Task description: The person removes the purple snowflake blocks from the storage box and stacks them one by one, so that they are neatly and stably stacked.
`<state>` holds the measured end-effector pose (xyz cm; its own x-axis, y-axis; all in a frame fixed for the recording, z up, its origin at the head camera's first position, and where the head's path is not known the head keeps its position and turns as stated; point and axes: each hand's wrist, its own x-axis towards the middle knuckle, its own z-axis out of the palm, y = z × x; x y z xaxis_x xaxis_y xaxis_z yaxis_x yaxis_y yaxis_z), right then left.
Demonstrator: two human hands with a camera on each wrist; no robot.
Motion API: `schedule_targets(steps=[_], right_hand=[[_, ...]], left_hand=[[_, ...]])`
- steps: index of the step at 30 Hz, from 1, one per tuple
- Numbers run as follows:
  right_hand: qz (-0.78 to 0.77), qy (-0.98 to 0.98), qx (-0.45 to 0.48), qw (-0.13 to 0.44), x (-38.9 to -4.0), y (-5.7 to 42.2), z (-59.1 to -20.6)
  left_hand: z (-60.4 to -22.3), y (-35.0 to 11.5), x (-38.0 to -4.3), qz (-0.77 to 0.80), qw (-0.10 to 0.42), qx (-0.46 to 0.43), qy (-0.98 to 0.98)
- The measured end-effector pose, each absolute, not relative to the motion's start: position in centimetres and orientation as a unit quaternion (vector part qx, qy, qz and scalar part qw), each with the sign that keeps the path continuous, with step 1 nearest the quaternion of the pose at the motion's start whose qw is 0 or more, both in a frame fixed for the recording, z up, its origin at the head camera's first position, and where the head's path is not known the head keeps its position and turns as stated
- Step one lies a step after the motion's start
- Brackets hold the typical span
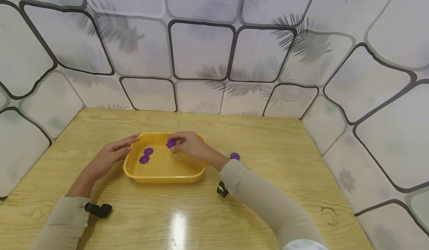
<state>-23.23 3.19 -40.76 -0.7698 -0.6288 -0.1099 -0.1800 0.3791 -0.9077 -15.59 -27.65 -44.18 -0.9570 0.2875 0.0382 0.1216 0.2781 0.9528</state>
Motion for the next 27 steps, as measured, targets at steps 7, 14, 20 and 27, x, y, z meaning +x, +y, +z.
schedule_targets(steps=[7,14,20,27], right_hand=[[-0.494,0.809,-0.239,0.212,-23.2,3.8,-40.5],[-0.516,0.800,-0.220,0.212,-23.1,4.1,-40.3],[-0.542,0.783,-0.215,0.214,-22.9,4.8,-40.0],[-0.580,0.759,-0.217,0.203,-23.0,7.1,-39.2]], left_hand=[[-44.1,-27.7,-15.7,0.584,0.071,0.130,0.798],[-44.2,-27.7,-15.7,0.582,0.073,0.125,0.800],[-44.2,-27.7,-15.6,0.576,0.071,0.127,0.805],[-44.1,-27.7,-15.6,0.573,0.070,0.128,0.807]])
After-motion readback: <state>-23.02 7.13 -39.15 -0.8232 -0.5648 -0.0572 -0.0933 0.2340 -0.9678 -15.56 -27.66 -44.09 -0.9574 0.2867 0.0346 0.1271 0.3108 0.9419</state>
